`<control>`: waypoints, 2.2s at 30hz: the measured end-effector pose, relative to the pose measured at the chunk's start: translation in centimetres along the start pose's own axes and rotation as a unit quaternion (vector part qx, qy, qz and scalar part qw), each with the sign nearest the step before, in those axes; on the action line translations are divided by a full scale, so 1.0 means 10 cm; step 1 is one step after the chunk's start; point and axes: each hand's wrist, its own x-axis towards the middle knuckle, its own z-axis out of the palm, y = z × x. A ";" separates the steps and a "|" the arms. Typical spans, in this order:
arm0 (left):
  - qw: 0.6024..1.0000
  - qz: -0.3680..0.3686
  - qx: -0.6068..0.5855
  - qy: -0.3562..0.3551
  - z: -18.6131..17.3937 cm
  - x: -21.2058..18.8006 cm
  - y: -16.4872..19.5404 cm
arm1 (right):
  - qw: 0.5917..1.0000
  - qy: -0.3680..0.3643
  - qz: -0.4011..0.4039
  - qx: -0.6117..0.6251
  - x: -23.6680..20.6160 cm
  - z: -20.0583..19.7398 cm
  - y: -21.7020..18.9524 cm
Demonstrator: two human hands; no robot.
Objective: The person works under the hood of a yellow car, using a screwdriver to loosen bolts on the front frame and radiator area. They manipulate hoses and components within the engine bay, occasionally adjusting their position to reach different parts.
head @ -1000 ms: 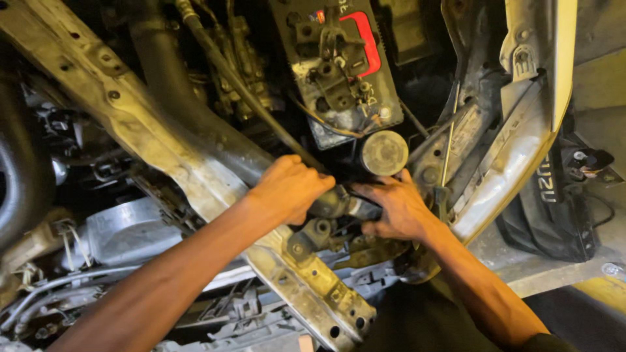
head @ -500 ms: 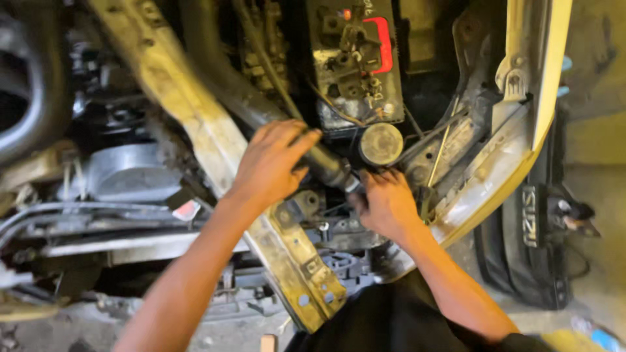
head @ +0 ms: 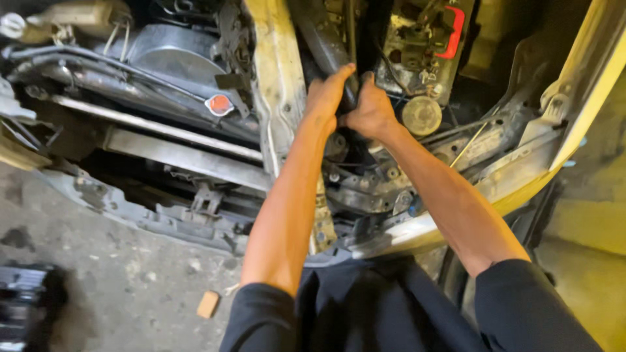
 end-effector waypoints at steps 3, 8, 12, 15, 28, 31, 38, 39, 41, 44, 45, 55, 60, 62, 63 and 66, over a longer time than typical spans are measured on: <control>0.991 -0.027 -0.106 -0.075 0.08 0.09 0.01 | 0.999 -0.005 -0.008 0.038 0.07 -0.06 -0.01; 0.995 0.018 -0.086 0.056 0.29 0.21 -0.02 | 0.990 -0.021 -0.062 0.126 0.15 -0.07 0.09; 0.985 0.050 -0.071 0.152 0.48 0.25 0.00 | 0.975 -0.037 -0.115 0.185 0.25 -0.15 0.11; 0.982 0.052 -0.015 0.183 0.44 0.21 0.06 | 0.986 -0.036 -0.043 0.158 0.22 -0.24 -0.07; 0.981 0.003 -0.060 0.185 0.51 0.24 0.15 | 0.990 -0.124 -0.024 0.069 0.39 -0.38 -0.07; 0.983 -0.001 -0.066 0.173 0.48 0.19 0.20 | 0.982 -0.137 -0.039 0.125 0.37 -0.41 -0.14; 0.988 -0.069 -0.111 0.085 0.23 0.18 0.41 | 0.991 -0.116 0.053 -0.030 0.37 -0.26 -0.42; 0.987 -0.076 -0.115 0.083 0.25 0.20 0.43 | 0.990 -0.130 0.053 -0.023 0.42 -0.27 -0.40; 0.986 -0.062 -0.093 0.125 0.35 0.20 0.45 | 0.987 -0.147 0.060 -0.009 0.49 -0.34 -0.34; 0.987 -0.013 -0.046 0.154 0.43 0.18 0.46 | 0.990 -0.138 0.033 0.015 0.48 -0.41 -0.28; 0.987 -0.015 -0.026 0.159 0.43 0.16 0.43 | 0.989 -0.142 0.035 0.004 0.45 -0.42 -0.26; 0.996 0.047 0.021 0.072 0.28 0.40 0.08 | 0.993 -0.077 0.023 -0.090 0.26 -0.38 -0.32; 0.916 0.321 0.234 0.063 -0.15 -0.17 0.38 | 0.987 0.148 -0.067 -0.004 -0.70 -0.88 -0.26; 0.926 0.337 0.171 -0.003 -0.72 -0.57 0.41 | 0.983 0.174 0.047 -0.026 -1.15 -0.99 -0.03; 0.918 0.392 -0.027 0.049 -1.01 -0.75 0.37 | 0.976 0.199 0.064 -0.065 -1.36 -0.98 0.11; 0.889 0.357 -0.095 0.270 -1.99 -1.13 -0.01 | 0.965 0.163 0.152 -0.137 -1.83 -0.66 0.54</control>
